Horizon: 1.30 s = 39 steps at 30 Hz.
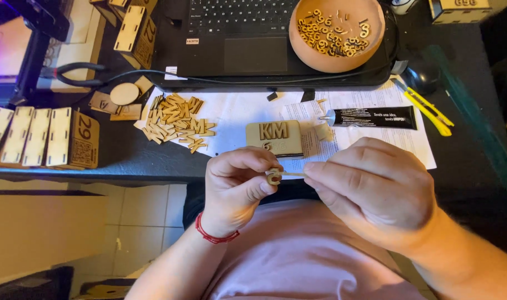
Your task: The person applies glue to small wooden letters and numbers using a wooden stick, then places them onto a wooden base to form the sequence KM 656. The person handles the letters one at a time, pressing each into place after gluing.
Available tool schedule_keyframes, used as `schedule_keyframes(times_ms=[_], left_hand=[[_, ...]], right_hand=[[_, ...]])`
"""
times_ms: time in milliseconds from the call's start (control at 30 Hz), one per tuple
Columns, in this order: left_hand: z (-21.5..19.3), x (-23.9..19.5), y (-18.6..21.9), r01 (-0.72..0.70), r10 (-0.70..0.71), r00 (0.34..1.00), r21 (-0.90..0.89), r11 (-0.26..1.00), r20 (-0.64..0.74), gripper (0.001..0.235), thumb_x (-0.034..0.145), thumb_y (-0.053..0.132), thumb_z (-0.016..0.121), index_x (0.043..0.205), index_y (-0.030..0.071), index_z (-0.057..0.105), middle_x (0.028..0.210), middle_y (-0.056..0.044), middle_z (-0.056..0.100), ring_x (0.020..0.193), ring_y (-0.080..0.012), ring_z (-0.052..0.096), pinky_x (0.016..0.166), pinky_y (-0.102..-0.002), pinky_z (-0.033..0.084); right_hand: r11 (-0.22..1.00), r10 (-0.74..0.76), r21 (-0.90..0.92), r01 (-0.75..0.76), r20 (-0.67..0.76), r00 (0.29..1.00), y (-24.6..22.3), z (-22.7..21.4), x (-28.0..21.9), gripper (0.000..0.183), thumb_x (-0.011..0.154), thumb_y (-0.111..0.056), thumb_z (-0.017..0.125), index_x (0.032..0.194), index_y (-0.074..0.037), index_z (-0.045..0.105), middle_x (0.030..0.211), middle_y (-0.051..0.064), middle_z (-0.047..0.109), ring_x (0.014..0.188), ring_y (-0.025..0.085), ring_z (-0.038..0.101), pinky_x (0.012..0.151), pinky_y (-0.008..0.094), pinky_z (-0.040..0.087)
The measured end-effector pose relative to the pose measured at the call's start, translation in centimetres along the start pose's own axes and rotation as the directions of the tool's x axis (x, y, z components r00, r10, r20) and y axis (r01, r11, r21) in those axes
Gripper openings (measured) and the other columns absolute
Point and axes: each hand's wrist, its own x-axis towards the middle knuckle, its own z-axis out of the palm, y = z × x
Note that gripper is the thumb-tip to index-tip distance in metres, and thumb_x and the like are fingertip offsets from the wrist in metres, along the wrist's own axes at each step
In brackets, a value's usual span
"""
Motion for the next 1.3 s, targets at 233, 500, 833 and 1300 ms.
schedule_keyframes(times_ms=[233,500,833,1300], left_hand=[[-0.1,-0.2,0.1,0.003,-0.003,1.000,-0.041,0.999,0.002,0.022,0.080,0.002,0.081,0.098,0.006,0.069,0.097,-0.017,0.068,0.090,-0.0254,0.068,0.081,-0.033,0.058],[0.0,-0.2,0.0,0.045,-0.043,0.999,-0.065,0.997,0.031,0.021,0.082,0.007,0.081,0.099,0.004,0.069,0.094,-0.020,0.068,0.086,-0.0285,0.065,0.077,-0.035,0.056],[-0.2,-0.3,-0.1,0.068,-0.065,0.997,-0.084,0.994,0.035,0.023,0.081,0.009,0.084,0.097,0.005,0.067,0.093,-0.018,0.067,0.084,-0.0297,0.063,0.079,-0.040,0.053],[-0.6,-0.7,-0.8,-0.011,0.011,1.000,-0.033,0.999,0.006,0.025,0.080,0.009,0.084,0.096,0.007,0.065,0.091,-0.015,0.068,0.082,-0.0306,0.063,0.074,-0.042,0.053]], right_hand=[[0.999,-0.032,0.011,0.032,0.004,0.999,0.3,-0.2,-0.3,0.012,0.088,-0.003,0.071,0.098,0.002,0.070,0.089,0.014,0.071,0.067,0.026,0.063,0.065,0.038,0.053],[0.998,-0.062,-0.026,0.062,-0.024,0.998,0.4,0.0,-0.2,0.013,0.090,-0.003,0.072,0.102,0.002,0.070,0.090,0.015,0.069,0.072,0.026,0.064,0.069,0.039,0.054],[0.994,-0.107,-0.016,0.106,-0.052,0.993,0.2,0.0,-0.4,0.014,0.089,-0.004,0.072,0.101,0.003,0.069,0.086,0.014,0.065,0.066,0.027,0.059,0.064,0.040,0.053],[0.995,-0.088,0.047,0.088,0.003,0.996,-0.2,-0.8,-0.4,0.010,0.091,-0.004,0.065,0.099,0.001,0.069,0.080,0.010,0.062,0.062,0.026,0.054,0.059,0.037,0.046]])
